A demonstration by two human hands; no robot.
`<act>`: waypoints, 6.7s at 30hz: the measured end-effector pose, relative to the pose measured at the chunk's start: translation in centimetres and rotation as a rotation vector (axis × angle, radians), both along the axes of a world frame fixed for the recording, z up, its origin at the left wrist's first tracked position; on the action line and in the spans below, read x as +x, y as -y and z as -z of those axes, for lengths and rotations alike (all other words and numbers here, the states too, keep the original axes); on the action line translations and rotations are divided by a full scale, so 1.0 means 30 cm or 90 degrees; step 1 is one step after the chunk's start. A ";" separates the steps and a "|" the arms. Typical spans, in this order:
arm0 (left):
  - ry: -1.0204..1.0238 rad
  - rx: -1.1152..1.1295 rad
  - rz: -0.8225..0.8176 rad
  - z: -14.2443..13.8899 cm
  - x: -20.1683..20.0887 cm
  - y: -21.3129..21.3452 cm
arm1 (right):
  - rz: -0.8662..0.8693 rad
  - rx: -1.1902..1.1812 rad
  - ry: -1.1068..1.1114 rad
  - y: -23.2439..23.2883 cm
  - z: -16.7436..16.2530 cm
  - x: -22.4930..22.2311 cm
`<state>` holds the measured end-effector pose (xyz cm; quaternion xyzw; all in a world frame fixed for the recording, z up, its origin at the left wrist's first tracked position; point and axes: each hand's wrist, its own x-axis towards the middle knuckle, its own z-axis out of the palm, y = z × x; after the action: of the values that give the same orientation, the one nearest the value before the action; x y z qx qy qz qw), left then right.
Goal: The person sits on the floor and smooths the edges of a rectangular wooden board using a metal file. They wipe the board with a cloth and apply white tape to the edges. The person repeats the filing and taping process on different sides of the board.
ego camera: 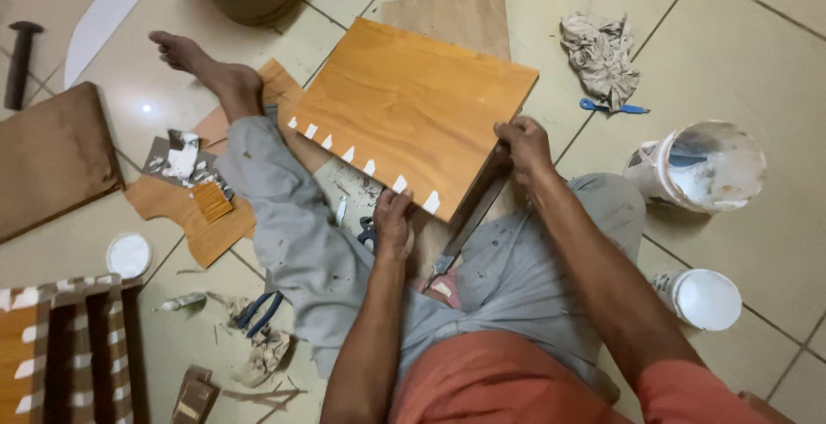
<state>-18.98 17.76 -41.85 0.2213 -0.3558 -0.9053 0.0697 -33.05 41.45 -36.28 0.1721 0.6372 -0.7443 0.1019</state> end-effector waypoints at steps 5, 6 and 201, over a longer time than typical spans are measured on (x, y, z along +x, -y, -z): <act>-0.031 0.109 -0.052 -0.036 -0.094 0.057 | 0.010 -0.022 -0.095 0.078 -0.103 -0.056; -0.037 0.064 -0.045 -0.046 -0.097 0.071 | 0.016 0.003 -0.111 0.091 -0.116 -0.048; -0.246 0.253 0.213 -0.009 0.570 0.162 | -0.445 -0.228 0.319 0.222 -0.077 0.621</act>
<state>-1.90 12.91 -41.59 -0.0069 -0.1839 -0.9812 -0.0581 -14.42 34.80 -33.97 0.1015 0.4744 -0.6990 0.5254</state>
